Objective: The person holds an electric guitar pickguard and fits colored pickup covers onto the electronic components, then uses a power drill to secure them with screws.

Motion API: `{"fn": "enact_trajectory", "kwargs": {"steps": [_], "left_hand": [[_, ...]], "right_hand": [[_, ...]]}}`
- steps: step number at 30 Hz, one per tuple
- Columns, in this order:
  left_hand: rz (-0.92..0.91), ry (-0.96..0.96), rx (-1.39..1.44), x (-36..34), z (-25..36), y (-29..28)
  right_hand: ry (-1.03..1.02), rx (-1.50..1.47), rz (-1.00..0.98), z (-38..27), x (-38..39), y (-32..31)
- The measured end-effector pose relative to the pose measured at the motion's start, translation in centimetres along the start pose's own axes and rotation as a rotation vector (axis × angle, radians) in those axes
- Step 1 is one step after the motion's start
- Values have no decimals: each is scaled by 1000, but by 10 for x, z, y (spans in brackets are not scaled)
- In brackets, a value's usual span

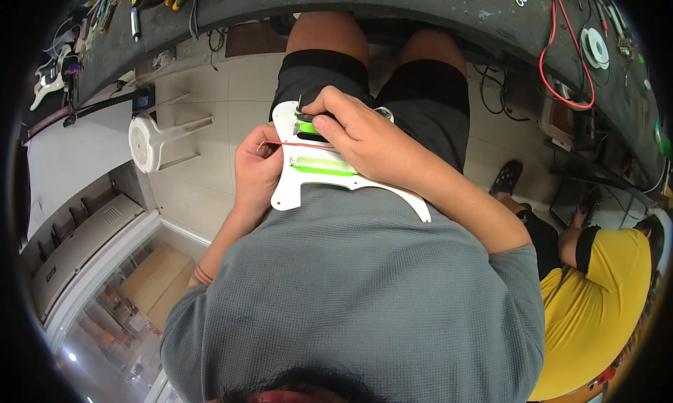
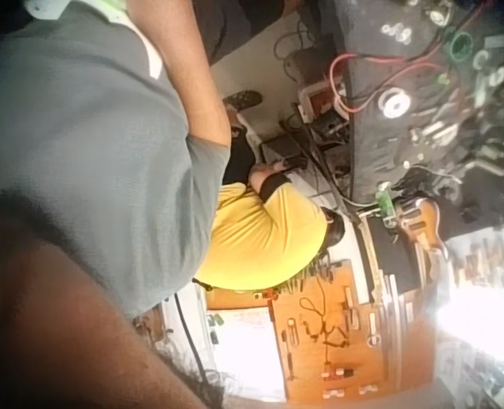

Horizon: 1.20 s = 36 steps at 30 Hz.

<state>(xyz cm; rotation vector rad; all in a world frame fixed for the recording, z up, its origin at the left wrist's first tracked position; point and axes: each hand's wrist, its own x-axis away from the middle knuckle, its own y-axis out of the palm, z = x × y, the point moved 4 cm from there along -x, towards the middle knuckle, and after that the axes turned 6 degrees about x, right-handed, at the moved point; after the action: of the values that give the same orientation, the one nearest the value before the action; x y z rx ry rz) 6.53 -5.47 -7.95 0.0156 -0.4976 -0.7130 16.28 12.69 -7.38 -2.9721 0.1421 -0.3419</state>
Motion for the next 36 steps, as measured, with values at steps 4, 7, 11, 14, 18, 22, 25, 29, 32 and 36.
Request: {"fn": "enact_trajectory", "kwargs": {"steps": [4,7,11,14,18,22,25,29,32,36], "left_hand": [[-11,12,-24,-5,2,1],[-11,-132,-38,-2,4,-1],[-39,-261,-9,7,-2,-10],[-85,-233,132,7,-7,-16],[-109,-248,86,5,-5,-11],[-73,-282,139,6,-5,-6],[-57,-249,123,4,-8,-6],[-57,-203,107,0,-7,-5],[-49,-94,59,-6,-7,-4],[-58,63,48,-12,-1,2]], "right_hand": [[2,-54,64,1,2,-3],[24,-32,24,2,5,-2],[8,14,-12,8,2,3],[-5,19,-20,8,1,3],[18,7,-33,6,3,2],[-6,17,-34,7,2,2],[5,-18,-32,7,3,3],[20,-29,-18,6,4,1],[15,-33,0,3,5,-2],[72,-110,31,3,4,-5]]}}
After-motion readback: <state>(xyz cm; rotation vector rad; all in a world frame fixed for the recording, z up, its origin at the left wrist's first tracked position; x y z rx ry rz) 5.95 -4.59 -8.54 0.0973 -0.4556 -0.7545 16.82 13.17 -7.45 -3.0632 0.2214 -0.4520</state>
